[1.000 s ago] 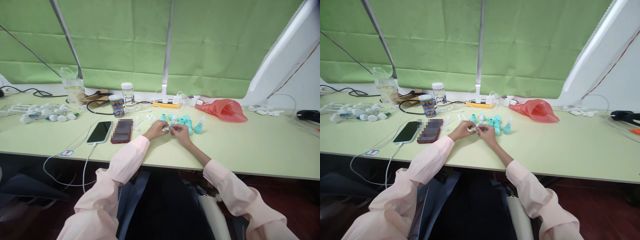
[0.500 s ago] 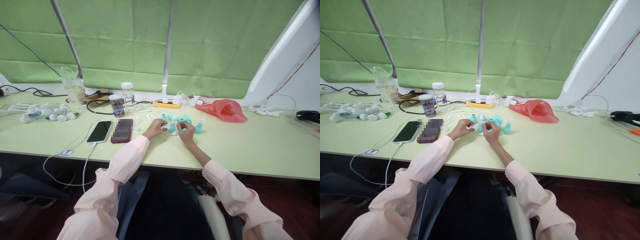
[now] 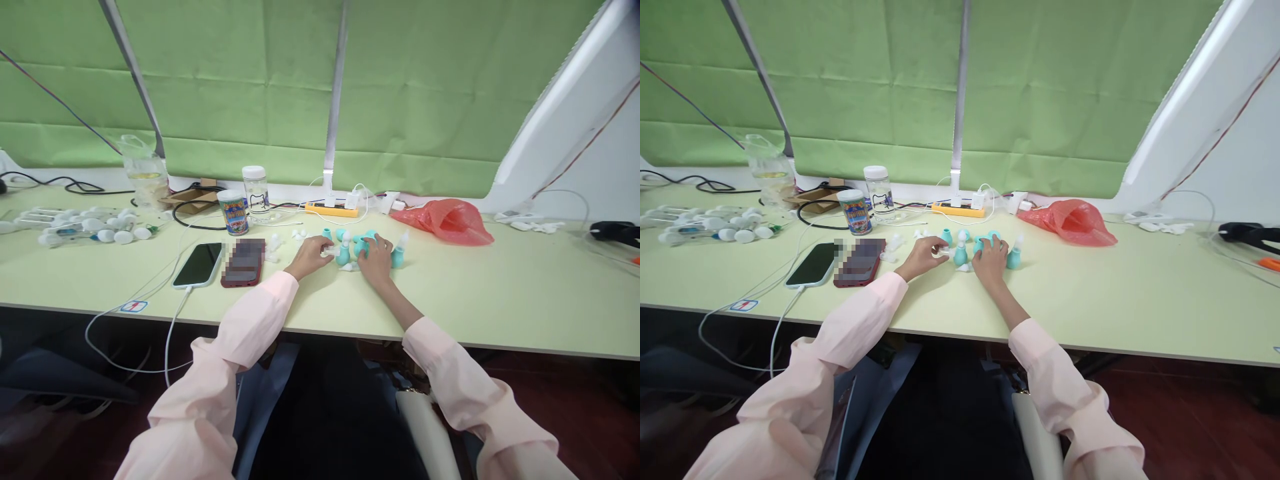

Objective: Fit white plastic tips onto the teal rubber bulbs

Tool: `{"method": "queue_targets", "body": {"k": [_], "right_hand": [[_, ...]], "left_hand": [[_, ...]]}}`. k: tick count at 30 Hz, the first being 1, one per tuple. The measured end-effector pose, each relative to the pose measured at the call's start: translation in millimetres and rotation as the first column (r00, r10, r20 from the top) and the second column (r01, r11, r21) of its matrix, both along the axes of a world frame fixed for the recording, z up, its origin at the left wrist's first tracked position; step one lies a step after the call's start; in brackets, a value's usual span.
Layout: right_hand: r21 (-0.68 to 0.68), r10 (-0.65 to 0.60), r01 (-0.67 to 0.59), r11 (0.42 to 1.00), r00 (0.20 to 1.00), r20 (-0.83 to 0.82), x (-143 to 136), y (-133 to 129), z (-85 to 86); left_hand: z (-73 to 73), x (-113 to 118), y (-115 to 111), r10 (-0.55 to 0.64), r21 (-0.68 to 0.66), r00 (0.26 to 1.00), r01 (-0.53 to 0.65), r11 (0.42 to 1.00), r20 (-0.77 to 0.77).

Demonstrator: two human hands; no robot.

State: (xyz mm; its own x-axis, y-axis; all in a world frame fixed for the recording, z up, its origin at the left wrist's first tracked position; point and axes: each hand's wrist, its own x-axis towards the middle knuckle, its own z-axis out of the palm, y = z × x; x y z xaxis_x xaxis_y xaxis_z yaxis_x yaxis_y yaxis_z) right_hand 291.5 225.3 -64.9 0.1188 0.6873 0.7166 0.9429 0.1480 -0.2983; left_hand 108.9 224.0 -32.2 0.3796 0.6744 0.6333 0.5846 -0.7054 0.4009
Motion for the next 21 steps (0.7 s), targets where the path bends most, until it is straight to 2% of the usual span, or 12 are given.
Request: {"method": "queue_targets", "body": {"k": [4,10,17,21], "right_hand": [[-0.025,-0.072,0.072,0.997,0.997,-0.008,0.2,-3.7,3.5],[-0.056,-0.085,0.085,0.995,0.996,0.001,-0.2,-4.8,6.6],[-0.08,-0.118,0.118,0.99,0.993,-0.002,-0.7,-4.8,6.5],[-0.055,-0.111,0.11,0.992,0.994,-0.01,-1.6,-4.4,6.6]], "left_hand": [[-0.9,0.0,0.6,0.021,0.009,1.0,-0.02,1.0,-0.01],[-0.7,-0.7,1.0,0.06,0.0,0.997,-0.06,0.998,-0.042],[-3.8,-4.3,5.2,0.241,-0.039,0.963,-0.247,0.968,-0.118],[-7.4,-4.6,17.0,0.255,0.014,0.957,-0.256,0.967,-0.142]]}}
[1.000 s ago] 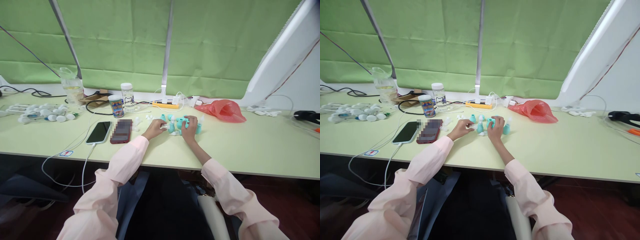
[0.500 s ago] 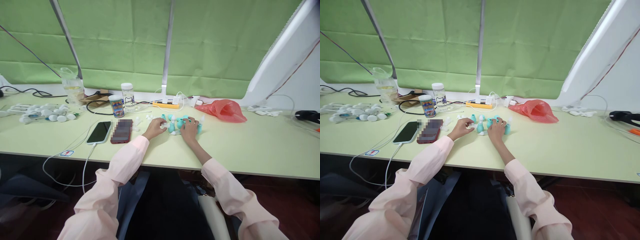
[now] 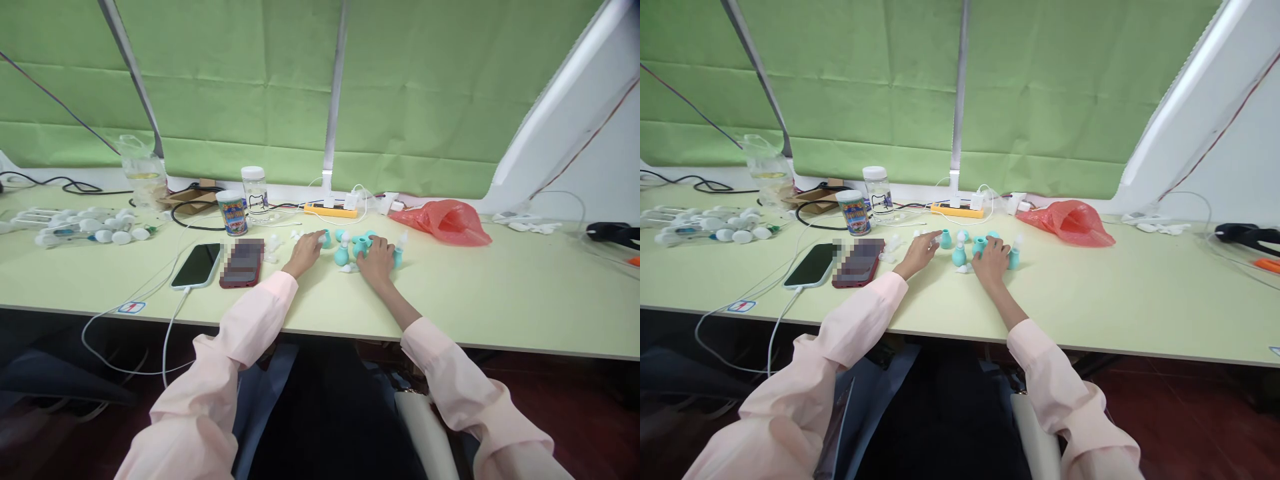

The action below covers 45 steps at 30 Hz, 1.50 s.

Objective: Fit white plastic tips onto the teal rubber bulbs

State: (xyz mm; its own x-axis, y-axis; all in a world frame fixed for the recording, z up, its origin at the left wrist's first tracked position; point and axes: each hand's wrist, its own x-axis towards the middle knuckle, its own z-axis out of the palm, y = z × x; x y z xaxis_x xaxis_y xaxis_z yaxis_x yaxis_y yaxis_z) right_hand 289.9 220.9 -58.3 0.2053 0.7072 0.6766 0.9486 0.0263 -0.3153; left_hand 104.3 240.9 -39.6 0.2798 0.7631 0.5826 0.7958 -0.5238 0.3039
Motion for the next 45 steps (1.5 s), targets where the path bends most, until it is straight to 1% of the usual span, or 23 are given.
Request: {"method": "queue_targets", "body": {"k": [3,6,10,12,16,19,24,26,28,30,32,34,35,37,39,41,43,45], "right_hand": [[0.022,0.005,-0.004,1.0,1.0,-0.003,-1.5,0.5,-0.4],[0.019,-0.001,0.001,1.0,1.0,-0.008,-3.1,0.0,-0.4],[0.012,-0.015,0.015,1.0,1.0,-0.012,-4.2,-1.8,0.5],[0.012,-0.018,0.018,1.0,1.0,-0.011,-4.5,-2.2,0.9],[0.007,-0.023,0.023,1.0,1.0,-0.015,-5.2,-1.9,1.1],[0.01,-0.019,0.019,1.0,1.0,-0.022,-6.3,-2.4,1.2],[0.023,0.001,-0.001,1.0,1.0,-0.032,-7.9,-5.1,3.3],[0.057,0.029,-0.026,0.998,0.998,-0.049,-8.2,-5.6,4.4],[0.135,0.118,-0.109,0.985,0.991,-0.057,-8.6,-5.8,4.6],[0.225,0.276,-0.263,0.938,0.961,-0.029,-9.6,-7.0,3.4],[0.258,0.447,-0.438,0.861,0.894,0.029,-11.4,-10.0,1.3],[0.221,0.569,-0.572,0.79,0.818,0.083,-14.0,-14.8,-0.5],[0.186,0.61,-0.617,0.765,0.786,0.1,-15.4,-17.5,-0.9],[0.112,0.657,-0.668,0.736,0.744,0.119,-18.0,-22.3,-0.7],[0.053,0.668,-0.677,0.734,0.734,0.125,-20.0,-25.3,0.0],[0.022,0.65,-0.657,0.753,0.749,0.124,-21.4,-26.0,-0.1],[0.028,0.616,-0.621,0.783,0.781,0.105,-22.4,-24.8,-1.2],[0.046,0.584,-0.588,0.808,0.809,0.068,-23.1,-22.8,-2.5]], "left_hand": [[0.9,2.8,8.2,0.013,0.05,0.999,-0.011,0.999,-0.034],[1.0,6.5,13.6,0.016,0.082,0.993,-0.006,0.997,-0.116],[-4.9,10.3,19.6,-0.003,0.006,0.971,0.005,1.0,-0.241],[-7.3,12.0,21.7,0.003,-0.004,0.963,-0.004,1.0,-0.269],[-6.1,14.9,21.5,0.02,0.05,0.968,-0.007,0.999,-0.25],[-3.3,15.4,18.8,0.005,0.038,0.973,0.004,0.999,-0.231],[-0.2,12.9,15.3,0.041,0.011,0.977,-0.04,0.999,-0.21],[3.4,10.8,14.3,0.046,0.023,0.982,-0.043,0.999,-0.182],[9.5,6.9,13.1,0.036,0.043,0.991,-0.03,0.999,-0.129],[17.2,0.4,11.9,-0.022,0.038,0.997,0.025,0.999,-0.068],[24.7,-8.2,10.2,-0.126,-0.03,0.992,0.125,0.992,-0.029],[30.1,-16.5,7.6,-0.194,-0.128,0.981,0.192,0.973,-0.005],[31.9,-19.5,5.7,-0.217,-0.183,0.976,0.216,0.959,0.012],[33.7,-21.4,0.5,-0.26,-0.274,0.964,0.265,0.925,0.054],[34.2,-18.1,-6.2,-0.314,-0.312,0.943,0.333,0.89,0.11],[34.5,-12.0,-12.6,-0.384,-0.308,0.908,0.417,0.855,0.166],[35.1,-7.1,-16.7,-0.439,-0.307,0.872,0.487,0.818,0.214],[36.0,-6.2,-17.3,-0.448,-0.336,0.849,0.524,0.783,0.28]]}}
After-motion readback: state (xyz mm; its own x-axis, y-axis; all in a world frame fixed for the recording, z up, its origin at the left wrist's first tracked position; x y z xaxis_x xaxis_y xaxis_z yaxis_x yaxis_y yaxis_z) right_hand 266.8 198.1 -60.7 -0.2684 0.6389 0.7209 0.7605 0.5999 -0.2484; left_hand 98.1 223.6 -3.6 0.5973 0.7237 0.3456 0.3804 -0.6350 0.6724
